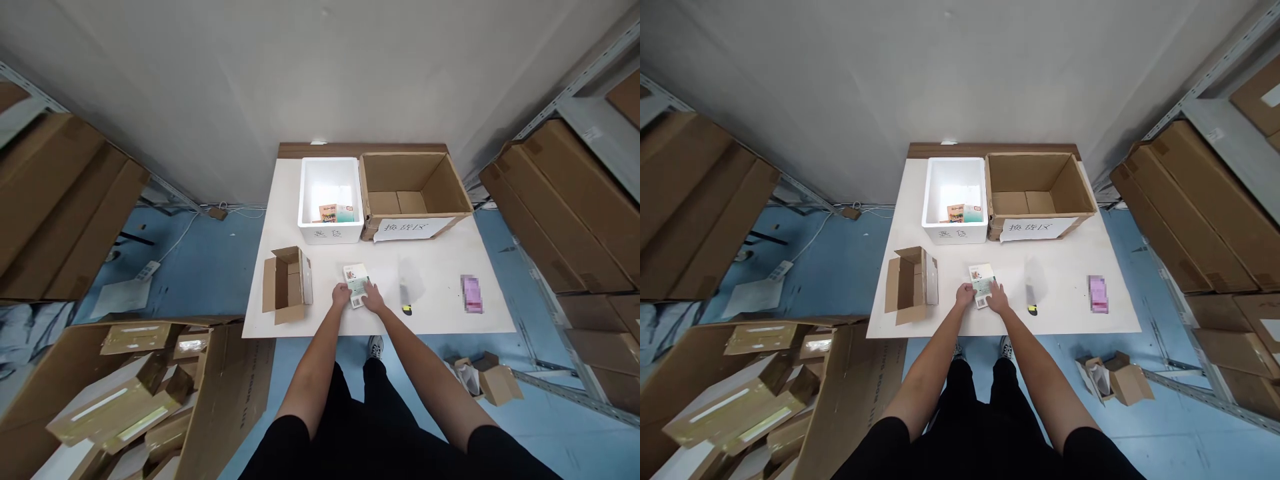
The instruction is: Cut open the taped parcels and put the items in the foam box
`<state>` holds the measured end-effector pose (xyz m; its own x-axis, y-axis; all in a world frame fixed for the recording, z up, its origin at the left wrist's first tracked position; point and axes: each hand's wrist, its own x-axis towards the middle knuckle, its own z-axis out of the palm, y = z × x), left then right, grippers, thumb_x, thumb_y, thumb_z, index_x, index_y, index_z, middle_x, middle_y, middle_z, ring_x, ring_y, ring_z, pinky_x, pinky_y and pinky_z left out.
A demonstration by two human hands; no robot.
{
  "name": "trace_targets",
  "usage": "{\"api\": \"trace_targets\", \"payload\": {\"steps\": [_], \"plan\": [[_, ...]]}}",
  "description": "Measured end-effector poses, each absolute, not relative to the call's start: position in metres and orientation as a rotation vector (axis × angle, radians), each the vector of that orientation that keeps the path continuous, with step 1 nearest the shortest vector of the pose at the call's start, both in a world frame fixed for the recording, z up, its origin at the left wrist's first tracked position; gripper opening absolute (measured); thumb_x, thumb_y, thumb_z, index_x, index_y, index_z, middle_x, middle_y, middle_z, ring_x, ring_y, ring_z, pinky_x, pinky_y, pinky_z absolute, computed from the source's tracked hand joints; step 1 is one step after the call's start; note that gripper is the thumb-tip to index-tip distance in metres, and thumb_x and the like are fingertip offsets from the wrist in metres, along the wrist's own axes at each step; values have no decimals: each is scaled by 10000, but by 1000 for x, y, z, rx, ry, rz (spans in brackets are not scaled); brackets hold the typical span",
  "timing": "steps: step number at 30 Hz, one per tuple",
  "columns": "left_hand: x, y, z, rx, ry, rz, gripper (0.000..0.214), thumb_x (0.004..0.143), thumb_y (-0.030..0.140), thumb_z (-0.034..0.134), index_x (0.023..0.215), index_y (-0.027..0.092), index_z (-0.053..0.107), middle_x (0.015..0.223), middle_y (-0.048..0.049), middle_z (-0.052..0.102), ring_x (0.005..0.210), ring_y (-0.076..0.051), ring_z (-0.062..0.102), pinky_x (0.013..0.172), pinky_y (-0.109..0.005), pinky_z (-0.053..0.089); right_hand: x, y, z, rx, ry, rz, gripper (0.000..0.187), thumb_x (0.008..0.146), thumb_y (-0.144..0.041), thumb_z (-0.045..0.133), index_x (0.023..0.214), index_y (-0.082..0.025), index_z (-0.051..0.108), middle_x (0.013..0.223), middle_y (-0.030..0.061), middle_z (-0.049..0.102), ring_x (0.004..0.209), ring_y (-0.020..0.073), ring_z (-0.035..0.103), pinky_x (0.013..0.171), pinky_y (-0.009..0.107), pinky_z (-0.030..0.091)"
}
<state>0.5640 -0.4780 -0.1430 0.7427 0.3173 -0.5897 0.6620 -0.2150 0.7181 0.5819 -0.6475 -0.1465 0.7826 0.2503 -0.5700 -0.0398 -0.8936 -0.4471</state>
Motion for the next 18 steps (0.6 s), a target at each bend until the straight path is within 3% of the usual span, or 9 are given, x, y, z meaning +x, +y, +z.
{"api": "trace_targets", "payload": {"steps": [4, 7, 10, 14, 18], "plan": [[561, -465, -106, 1712, 650, -349, 358, 749, 400, 857, 1038, 216, 748, 875, -15, 738, 856, -189, 719, 792, -309, 576, 592, -663, -104, -1985, 179, 669, 805, 849, -302, 585, 1621, -167, 404, 1535, 176, 597, 1404, 291, 584, 1148, 464, 479], [557, -440, -66, 1461, 493, -325, 468, 714, 471, 907, 1055, 208, 724, 967, -38, 737, 902, -190, 726, 809, -325, 590, 598, -678, -51, -1565, 152, 716, 713, 761, -352, 738, 1440, -203, 578, 1280, 128, 761, 1164, 294, 734, 1023, 465, 567], [556, -415, -20, 1300, 387, -277, 555, 661, 491, 958, 1068, 197, 720, 1051, -78, 741, 967, -218, 735, 854, -364, 605, 603, -688, 10, -1339, 20, 713, 659, 696, -397, 861, 1303, -254, 651, 1147, 89, 804, 1045, 285, 772, 938, 447, 601], [561, -409, 41, 1576, 463, -40, 511, 729, 424, 936, 1149, 197, 753, 1131, -117, 751, 1002, -251, 743, 937, -431, 603, 609, -679, 71, -1299, -50, 598, 701, 664, -398, 903, 1300, -254, 644, 1055, 82, 821, 950, 280, 785, 868, 433, 614], [563, -445, 84, 1760, 296, 153, 509, 819, 402, 862, 1285, 223, 763, 1221, -122, 768, 1048, -281, 753, 1008, -459, 587, 607, -650, 97, -1341, -180, 438, 712, 711, -385, 863, 1373, -252, 638, 1173, 103, 802, 1027, 278, 771, 932, 441, 603]]}}
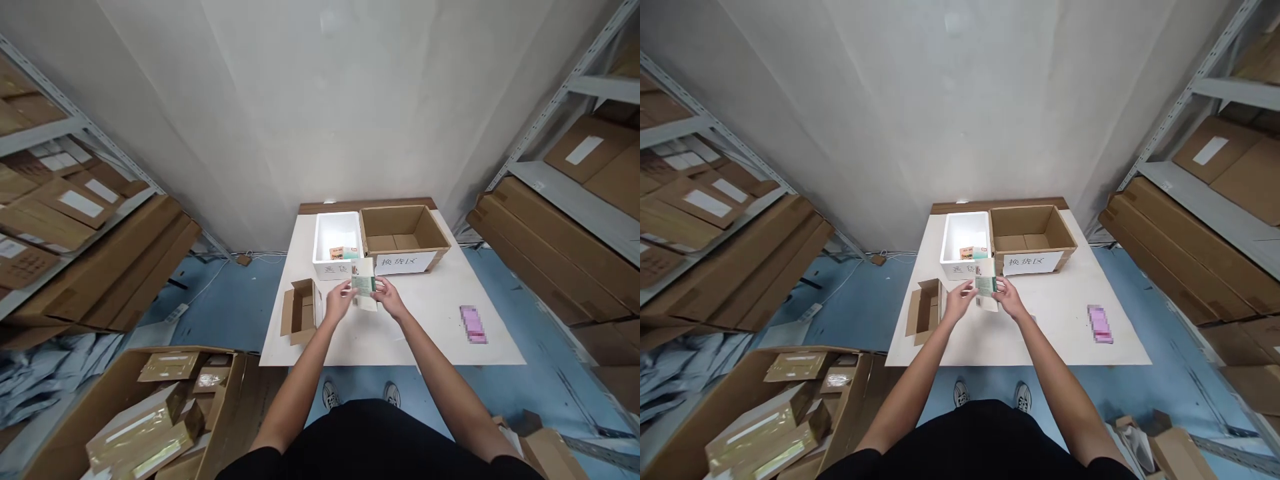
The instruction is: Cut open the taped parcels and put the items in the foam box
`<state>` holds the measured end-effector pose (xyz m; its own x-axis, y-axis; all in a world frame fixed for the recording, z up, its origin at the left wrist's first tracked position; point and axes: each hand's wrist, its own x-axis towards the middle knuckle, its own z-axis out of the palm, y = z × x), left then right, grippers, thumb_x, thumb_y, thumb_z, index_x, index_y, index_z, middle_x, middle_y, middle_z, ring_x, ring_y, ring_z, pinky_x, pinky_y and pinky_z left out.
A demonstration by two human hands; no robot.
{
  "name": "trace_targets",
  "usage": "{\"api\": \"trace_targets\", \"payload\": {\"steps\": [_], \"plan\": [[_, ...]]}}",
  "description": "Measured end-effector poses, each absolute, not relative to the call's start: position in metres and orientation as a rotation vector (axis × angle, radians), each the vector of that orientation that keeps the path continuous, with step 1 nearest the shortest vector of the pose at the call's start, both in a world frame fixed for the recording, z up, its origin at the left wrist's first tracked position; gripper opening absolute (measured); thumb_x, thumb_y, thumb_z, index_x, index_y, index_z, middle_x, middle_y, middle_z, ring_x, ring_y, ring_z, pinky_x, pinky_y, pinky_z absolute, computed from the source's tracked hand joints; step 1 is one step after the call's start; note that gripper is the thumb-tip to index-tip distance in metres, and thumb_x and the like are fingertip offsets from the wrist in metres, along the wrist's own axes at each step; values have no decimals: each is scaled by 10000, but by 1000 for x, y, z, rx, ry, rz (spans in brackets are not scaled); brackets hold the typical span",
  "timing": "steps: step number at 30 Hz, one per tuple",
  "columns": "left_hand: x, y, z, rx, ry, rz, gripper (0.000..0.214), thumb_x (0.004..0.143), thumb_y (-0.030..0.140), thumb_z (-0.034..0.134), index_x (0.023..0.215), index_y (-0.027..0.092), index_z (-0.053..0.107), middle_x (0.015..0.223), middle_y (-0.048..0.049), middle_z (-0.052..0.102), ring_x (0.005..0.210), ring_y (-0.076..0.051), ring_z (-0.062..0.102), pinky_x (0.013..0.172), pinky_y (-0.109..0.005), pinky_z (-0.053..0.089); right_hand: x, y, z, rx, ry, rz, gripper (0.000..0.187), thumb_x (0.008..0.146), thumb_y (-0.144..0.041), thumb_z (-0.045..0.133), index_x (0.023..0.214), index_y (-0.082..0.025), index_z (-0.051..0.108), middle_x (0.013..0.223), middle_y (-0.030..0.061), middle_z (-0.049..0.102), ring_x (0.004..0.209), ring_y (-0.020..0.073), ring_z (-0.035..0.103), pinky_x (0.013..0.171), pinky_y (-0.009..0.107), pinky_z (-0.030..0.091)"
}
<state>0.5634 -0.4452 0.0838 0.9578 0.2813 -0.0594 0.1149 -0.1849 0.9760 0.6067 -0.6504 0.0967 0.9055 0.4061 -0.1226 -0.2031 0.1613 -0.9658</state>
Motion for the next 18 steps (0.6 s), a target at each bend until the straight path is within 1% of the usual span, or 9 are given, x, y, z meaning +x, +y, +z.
{"api": "trace_targets", "payload": {"steps": [2, 5, 7, 9, 11, 14, 16, 18], "plan": [[564, -465, 97, 1686, 154, 166, 597, 791, 368, 877, 1355, 231, 734, 1307, -109, 753, 1149, -300, 736, 1065, -472, 566, 602, -637, 101, -1356, -298, 389, 750, 725, -375, 847, 1434, -264, 632, 1340, 115, 741, 1157, 290, 732, 992, 448, 584], [566, -472, 110, 1568, 112, 205, 633, 803, 332, 856, 1406, 217, 700, 1363, -108, 732, 1267, -308, 691, 1117, -485, 535, 598, -630, 106, -1393, -447, 369, 768, 767, -375, 815, 1503, -297, 609, 1543, 99, 603, 1374, 311, 606, 1058, 453, 552], [568, -460, 116, 1499, 128, 205, 663, 798, 333, 861, 1422, 194, 687, 1402, -129, 708, 1307, -317, 664, 1106, -482, 543, 603, -634, 109, -1492, -457, 309, 745, 799, -392, 800, 1513, -305, 604, 1588, 94, 560, 1455, 314, 532, 1108, 475, 520], [570, -442, 120, 1447, 141, 150, 728, 773, 357, 884, 1444, 177, 666, 1413, -154, 696, 1309, -329, 656, 1059, -483, 570, 612, -642, 112, -1622, -344, 192, 740, 809, -419, 804, 1510, -300, 599, 1591, 104, 555, 1476, 316, 505, 1139, 500, 496], [571, -423, 122, 1393, 133, 66, 816, 742, 394, 909, 1478, 171, 634, 1399, -172, 699, 1267, -329, 676, 1002, -476, 594, 621, -650, 115, -1634, -204, 171, 764, 786, -435, 833, 1497, -289, 593, 1538, 122, 604, 1423, 319, 557, 1106, 504, 525], [571, -406, 122, 1335, 122, -9, 913, 692, 451, 941, 1498, 176, 612, 1392, -187, 700, 1176, -317, 721, 952, -464, 609, 627, -659, 121, -1401, -178, 404, 754, 737, -450, 878, 1419, -260, 621, 1333, 124, 739, 1192, 310, 715, 968, 469, 606], [570, -405, 123, 1368, 152, 2, 875, 681, 464, 947, 1456, 184, 651, 1401, -187, 696, 1156, -319, 729, 955, -475, 606, 627, -662, 127, -1273, -198, 483, 738, 703, -448, 903, 1362, -242, 643, 1198, 105, 790, 1044, 290, 764, 894, 434, 630], [571, -413, 126, 1487, 215, 112, 767, 693, 453, 946, 1379, 204, 710, 1415, -168, 693, 1186, -325, 717, 1003, -487, 587, 624, -663, 133, -1236, -190, 448, 749, 687, -437, 913, 1357, -235, 648, 1120, 86, 807, 984, 274, 773, 863, 406, 636]]}}
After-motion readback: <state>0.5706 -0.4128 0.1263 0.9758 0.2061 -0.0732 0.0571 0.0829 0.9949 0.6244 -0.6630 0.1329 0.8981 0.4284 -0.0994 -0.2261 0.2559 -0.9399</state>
